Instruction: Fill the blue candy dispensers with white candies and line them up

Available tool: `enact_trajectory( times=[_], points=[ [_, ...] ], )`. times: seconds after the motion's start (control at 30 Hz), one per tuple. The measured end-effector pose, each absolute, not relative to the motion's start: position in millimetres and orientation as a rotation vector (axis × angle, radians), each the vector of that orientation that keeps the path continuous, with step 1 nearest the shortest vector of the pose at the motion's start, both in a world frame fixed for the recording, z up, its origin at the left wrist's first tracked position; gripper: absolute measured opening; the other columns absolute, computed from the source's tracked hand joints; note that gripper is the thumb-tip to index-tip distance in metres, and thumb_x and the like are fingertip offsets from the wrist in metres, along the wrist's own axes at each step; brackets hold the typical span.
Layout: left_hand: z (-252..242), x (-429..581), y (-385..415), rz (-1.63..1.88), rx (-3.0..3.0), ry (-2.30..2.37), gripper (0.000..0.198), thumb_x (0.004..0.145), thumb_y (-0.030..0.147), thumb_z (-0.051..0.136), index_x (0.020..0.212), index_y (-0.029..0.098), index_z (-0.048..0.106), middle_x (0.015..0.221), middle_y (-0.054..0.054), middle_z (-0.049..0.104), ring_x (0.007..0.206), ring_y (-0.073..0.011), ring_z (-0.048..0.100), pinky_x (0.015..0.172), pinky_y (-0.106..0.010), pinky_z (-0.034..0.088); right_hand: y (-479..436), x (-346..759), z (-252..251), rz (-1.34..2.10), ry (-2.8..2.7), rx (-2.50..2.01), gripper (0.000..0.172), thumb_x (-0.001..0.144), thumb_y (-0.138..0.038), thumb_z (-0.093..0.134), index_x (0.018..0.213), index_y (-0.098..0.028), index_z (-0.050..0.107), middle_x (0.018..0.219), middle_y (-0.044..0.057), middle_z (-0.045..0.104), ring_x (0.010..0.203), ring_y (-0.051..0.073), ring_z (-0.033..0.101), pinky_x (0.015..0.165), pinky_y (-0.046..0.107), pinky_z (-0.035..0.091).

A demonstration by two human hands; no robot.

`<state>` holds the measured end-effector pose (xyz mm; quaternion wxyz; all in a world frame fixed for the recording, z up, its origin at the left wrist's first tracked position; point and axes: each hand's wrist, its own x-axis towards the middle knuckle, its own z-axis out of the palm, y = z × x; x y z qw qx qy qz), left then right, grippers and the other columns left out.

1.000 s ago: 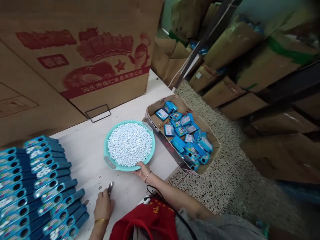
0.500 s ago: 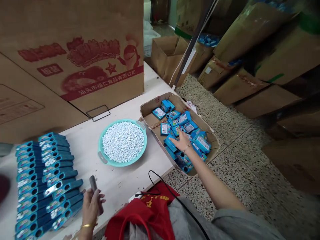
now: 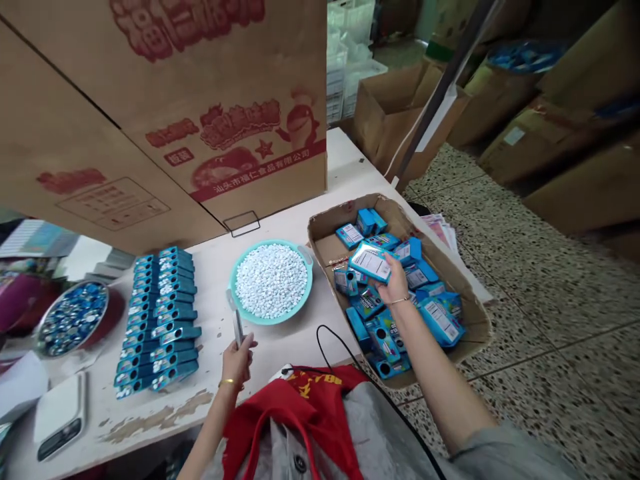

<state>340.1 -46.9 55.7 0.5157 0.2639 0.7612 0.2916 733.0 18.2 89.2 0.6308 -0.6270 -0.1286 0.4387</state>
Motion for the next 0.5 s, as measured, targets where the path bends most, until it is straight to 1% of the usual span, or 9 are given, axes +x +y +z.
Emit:
enact_trajectory(
  times=[0.07, 0.1, 0.2, 0.27, 0.3, 0.33, 0.4, 0.47, 0.5],
  points=[
    [45.0, 346.3, -31.0, 0.757, 0.522, 1.848, 0.046, 0.058, 0.05, 0.071, 0.08, 0.014, 0.054, 0.07, -0.004, 0.062, 0.043, -0.0058, 0.042, 0.04, -0.021, 0.031, 9.2, 714.2, 109.7, 1.184, -0.14, -1.178, 0.036, 0.078, -0.049, 0.055, 0.1, -0.021, 0.06, 0.096, 0.003, 0.069, 0.078, 0.017, 0.066, 0.057, 0.026, 0.051],
    [38.9, 349.6, -23.3, 0.791, 0.49, 1.836, 0.044, 0.059, 0.048, 0.071, 0.08, 0.014, 0.052, 0.068, -0.003, 0.061, 0.043, -0.0059, 0.042, 0.04, -0.02, 0.031, 4.3, 701.6, 117.6, 1.242, -0.101, -1.103, 0.034, 0.079, -0.048, 0.055, 0.099, -0.021, 0.06, 0.094, 0.003, 0.07, 0.073, 0.016, 0.065, 0.053, 0.024, 0.049],
    [20.6, 356.8, -6.1, 0.877, 0.472, 1.771, 0.038, 0.063, 0.043, 0.069, 0.079, 0.018, 0.045, 0.056, 0.005, 0.05, 0.042, -0.0065, 0.042, 0.04, -0.019, 0.029, -8.7, 659.9, 129.5, 1.374, -0.015, -0.974, 0.028, 0.08, -0.046, 0.057, 0.091, -0.022, 0.062, 0.079, 0.001, 0.068, 0.057, 0.012, 0.057, 0.04, 0.018, 0.036],
    [9.2, 357.4, -1.6, 0.888, 0.474, 1.763, 0.036, 0.063, 0.04, 0.068, 0.077, 0.02, 0.041, 0.051, 0.009, 0.042, 0.04, -0.0067, 0.04, 0.039, -0.019, 0.028, -16.5, 634.2, 129.3, 1.469, 0.024, -0.932, 0.024, 0.077, -0.045, 0.061, 0.084, -0.022, 0.061, 0.07, -0.001, 0.065, 0.051, 0.01, 0.052, 0.036, 0.017, 0.031],
    [4.1, 356.5, -1.4, 0.882, 0.474, 1.762, 0.036, 0.063, 0.039, 0.068, 0.076, 0.021, 0.039, 0.05, 0.009, 0.041, 0.039, -0.0066, 0.039, 0.039, -0.019, 0.027, -20.8, 622.8, 127.9, 1.512, 0.032, -0.941, 0.024, 0.075, -0.045, 0.064, 0.081, -0.022, 0.061, 0.067, -0.001, 0.064, 0.05, 0.01, 0.051, 0.036, 0.017, 0.03],
    [-0.7, 355.0, -2.3, 0.877, 0.477, 1.757, 0.035, 0.063, 0.038, 0.067, 0.075, 0.021, 0.039, 0.049, 0.01, 0.04, 0.039, -0.0065, 0.039, 0.039, -0.019, 0.027, -25.8, 612.4, 126.3, 1.546, 0.035, -0.975, 0.024, 0.073, -0.044, 0.066, 0.08, -0.022, 0.06, 0.066, -0.001, 0.063, 0.05, 0.01, 0.051, 0.036, 0.017, 0.031],
    [-9.0, 350.6, -5.9, 0.87, 0.49, 1.74, 0.035, 0.064, 0.038, 0.067, 0.076, 0.021, 0.039, 0.05, 0.01, 0.04, 0.04, -0.0066, 0.04, 0.039, -0.019, 0.028, -38.0, 594.7, 124.5, 1.599, 0.01, -1.096, 0.026, 0.069, -0.042, 0.071, 0.083, -0.022, 0.061, 0.071, 0.0, 0.065, 0.053, 0.012, 0.055, 0.04, 0.02, 0.038],
    [-15.1, 344.4, -9.4, 0.864, 0.508, 1.721, 0.035, 0.064, 0.039, 0.066, 0.076, 0.021, 0.039, 0.051, 0.01, 0.041, 0.041, -0.0066, 0.041, 0.039, -0.018, 0.029, -52.4, 580.3, 126.1, 1.681, -0.067, -1.197, 0.031, 0.065, -0.041, 0.074, 0.087, -0.022, 0.063, 0.08, 0.001, 0.067, 0.063, 0.016, 0.061, 0.05, 0.024, 0.046],
    [-17.1, 340.5, -10.7, 0.859, 0.517, 1.715, 0.036, 0.064, 0.04, 0.066, 0.077, 0.021, 0.038, 0.051, 0.01, 0.04, 0.04, -0.0065, 0.041, 0.039, -0.018, 0.028, -59.6, 574.2, 128.2, 1.756, -0.125, -1.215, 0.034, 0.063, -0.04, 0.076, 0.089, -0.022, 0.063, 0.083, 0.002, 0.068, 0.067, 0.017, 0.063, 0.054, 0.025, 0.048]
  ],
)
